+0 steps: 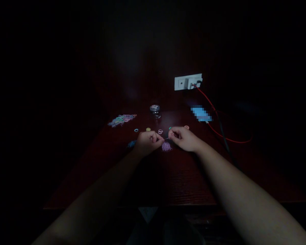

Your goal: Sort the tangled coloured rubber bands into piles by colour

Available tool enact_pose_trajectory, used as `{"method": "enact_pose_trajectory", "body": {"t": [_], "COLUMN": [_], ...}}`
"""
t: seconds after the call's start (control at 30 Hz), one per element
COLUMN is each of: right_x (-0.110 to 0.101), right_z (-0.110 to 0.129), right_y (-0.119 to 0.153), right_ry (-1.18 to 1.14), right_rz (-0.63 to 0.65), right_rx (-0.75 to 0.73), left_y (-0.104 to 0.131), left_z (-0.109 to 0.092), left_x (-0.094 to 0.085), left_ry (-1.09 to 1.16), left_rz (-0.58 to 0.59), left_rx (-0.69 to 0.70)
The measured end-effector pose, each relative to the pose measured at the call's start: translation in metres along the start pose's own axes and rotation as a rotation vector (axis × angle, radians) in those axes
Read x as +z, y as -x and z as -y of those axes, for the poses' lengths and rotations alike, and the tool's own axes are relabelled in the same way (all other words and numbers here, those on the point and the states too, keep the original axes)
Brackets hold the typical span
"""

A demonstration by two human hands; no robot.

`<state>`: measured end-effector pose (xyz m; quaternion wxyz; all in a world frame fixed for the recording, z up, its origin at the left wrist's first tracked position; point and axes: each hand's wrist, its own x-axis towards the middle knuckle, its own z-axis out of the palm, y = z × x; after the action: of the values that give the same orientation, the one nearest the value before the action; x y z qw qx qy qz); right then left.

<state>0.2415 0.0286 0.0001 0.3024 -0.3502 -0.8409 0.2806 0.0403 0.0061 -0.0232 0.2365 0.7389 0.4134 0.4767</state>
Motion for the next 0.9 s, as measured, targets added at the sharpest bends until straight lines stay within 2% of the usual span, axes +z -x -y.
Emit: {"method": "enact_pose_trajectory", "body": {"t": [0.27,0.47,0.63,0.8,0.9], "right_x": [0.007,0.01,0.016,0.017,0.016], "right_z": [0.004,0.004,0.006,0.01,0.009], "right_y": [0.001,0.0,0.002,0.003,0.003], "right_ry": [-0.038,-0.033,-0.045,-0.013,0.019], "right_rz": [0.008,-0.058,-0.011,0.008,0.017], "right_rx": [-0.013,-0.037,-0.048,-0.046,-0.033], "left_y": [0.003,0.002,0.003,0.005,0.005], "left_z": [0.002,0.004,0.001,-0.001,0.002], "left_x": [0.0,-0.004,-0.009,-0.013,-0.015], "left_ry": [0.039,0.04,0.03,-0.079,-0.043], "left_rz": [-0.037,-0.026,-0.072,-0.085,-0.055], "left_rx": [-0.028,-0.007,0.003,-0.082,-0.105]}}
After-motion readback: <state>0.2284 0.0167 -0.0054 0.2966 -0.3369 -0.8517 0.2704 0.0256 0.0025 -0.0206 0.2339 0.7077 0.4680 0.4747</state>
